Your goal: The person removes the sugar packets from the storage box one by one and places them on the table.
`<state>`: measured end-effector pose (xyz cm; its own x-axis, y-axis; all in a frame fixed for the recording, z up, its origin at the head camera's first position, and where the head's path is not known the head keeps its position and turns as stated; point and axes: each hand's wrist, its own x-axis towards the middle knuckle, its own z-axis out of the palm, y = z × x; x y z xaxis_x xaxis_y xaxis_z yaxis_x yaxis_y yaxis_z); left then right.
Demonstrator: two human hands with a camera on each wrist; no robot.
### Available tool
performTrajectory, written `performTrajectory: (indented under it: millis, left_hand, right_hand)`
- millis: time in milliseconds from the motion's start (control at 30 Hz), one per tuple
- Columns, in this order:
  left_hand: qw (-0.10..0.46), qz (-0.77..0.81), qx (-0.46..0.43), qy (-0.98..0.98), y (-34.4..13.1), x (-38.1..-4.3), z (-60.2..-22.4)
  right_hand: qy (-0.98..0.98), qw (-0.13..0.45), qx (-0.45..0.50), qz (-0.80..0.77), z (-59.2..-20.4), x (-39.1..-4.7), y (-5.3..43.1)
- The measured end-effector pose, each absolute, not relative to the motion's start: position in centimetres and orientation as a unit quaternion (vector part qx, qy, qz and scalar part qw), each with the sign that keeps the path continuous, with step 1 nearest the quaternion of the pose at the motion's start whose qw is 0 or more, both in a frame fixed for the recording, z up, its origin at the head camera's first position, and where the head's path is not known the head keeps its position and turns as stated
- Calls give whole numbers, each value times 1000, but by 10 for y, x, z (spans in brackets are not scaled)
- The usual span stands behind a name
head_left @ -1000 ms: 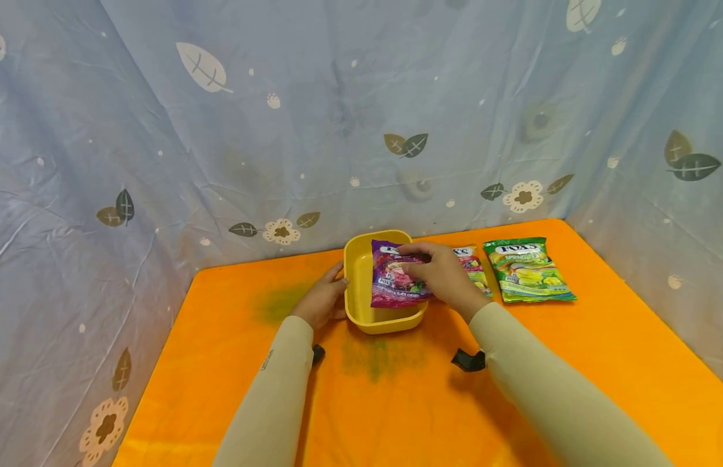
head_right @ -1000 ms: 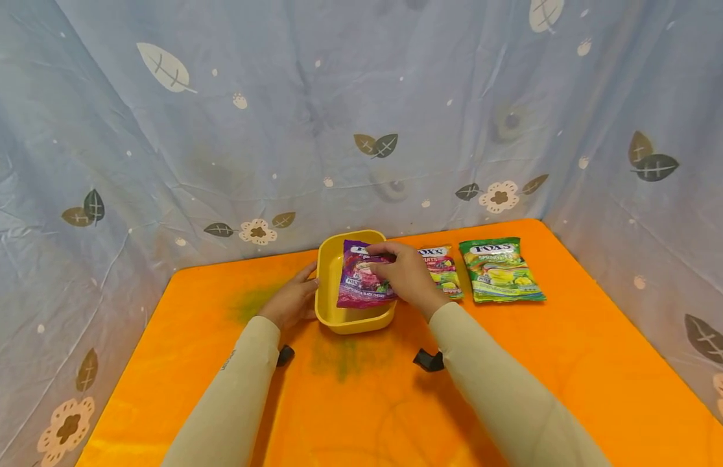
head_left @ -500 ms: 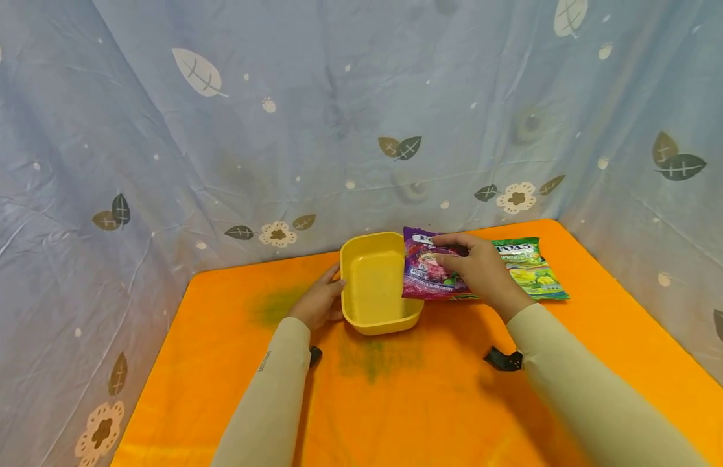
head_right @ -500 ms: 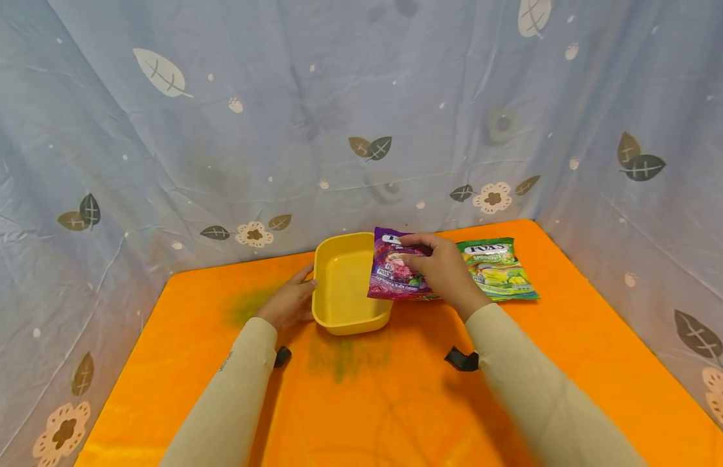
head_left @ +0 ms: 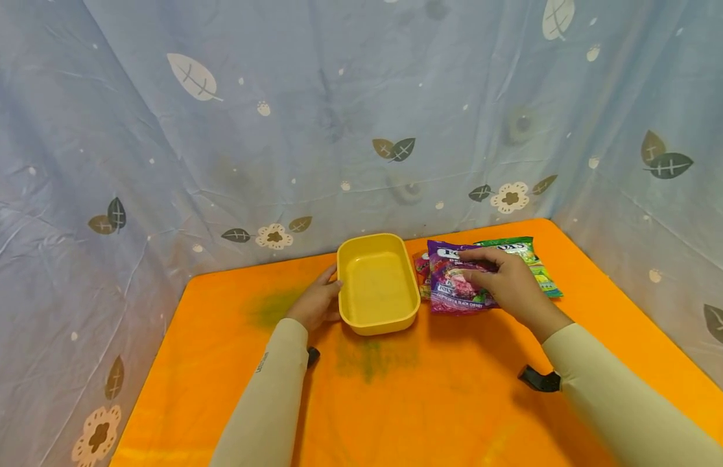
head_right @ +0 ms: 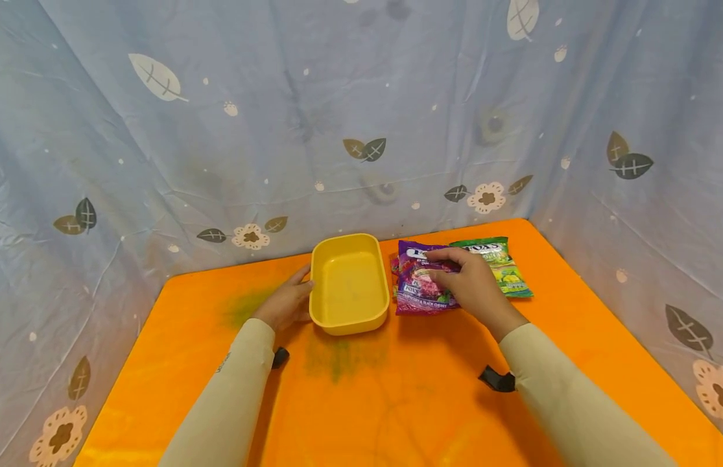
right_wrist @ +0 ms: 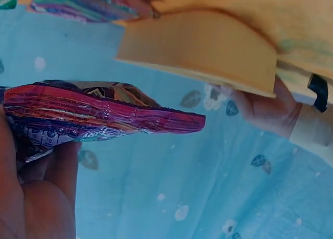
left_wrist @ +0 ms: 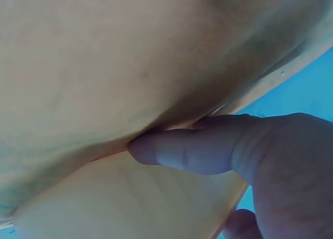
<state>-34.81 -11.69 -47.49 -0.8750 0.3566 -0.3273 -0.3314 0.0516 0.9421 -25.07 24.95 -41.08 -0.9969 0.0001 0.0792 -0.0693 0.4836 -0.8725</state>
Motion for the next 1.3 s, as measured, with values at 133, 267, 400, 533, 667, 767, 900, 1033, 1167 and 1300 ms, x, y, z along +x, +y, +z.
performTrajectory:
  millis: [133, 267, 400, 533, 667, 767, 900, 1033, 1167, 1300]
  left_hand:
    - [253, 694, 8, 674, -117, -348, -476]
    - [253, 697, 13, 671, -117, -348, -476]
    - [253, 695, 20, 673, -117, -347, -475]
    - [251, 696, 17, 672, -117, -348, -476]
    - [248, 697, 10, 673, -116, -347, -476]
    - [250, 695, 10, 674, -116, -347, -475]
    - [252, 691, 14, 677, -118, -348, -475]
    - [261, 693, 20, 672, -118, -348, -473]
    - [256, 692, 14, 674, -117, -348, -474]
    - [251, 683, 7, 686, -117, -349, -475]
  right_hand:
    - [-860, 26, 26, 509, -419, -239, 256]
    - [-862, 16, 24, 507, -427, -227, 260]
    - [-868, 14, 28, 495, -436, -217, 260]
    - [-869, 6, 41, 493, -446, -209, 259]
    - [-871, -9, 45, 488, -457, -204, 256]
    - [-872, -26, 48, 487, -464, -201, 252]
    - [-871, -45, 49, 487, -473, -200, 249]
    - [-872, -65, 43, 483, -477, -202, 250]
    - [-864, -103, 37, 491, -482, -204, 254]
    - [-857, -126, 30, 499, -485, -203, 252]
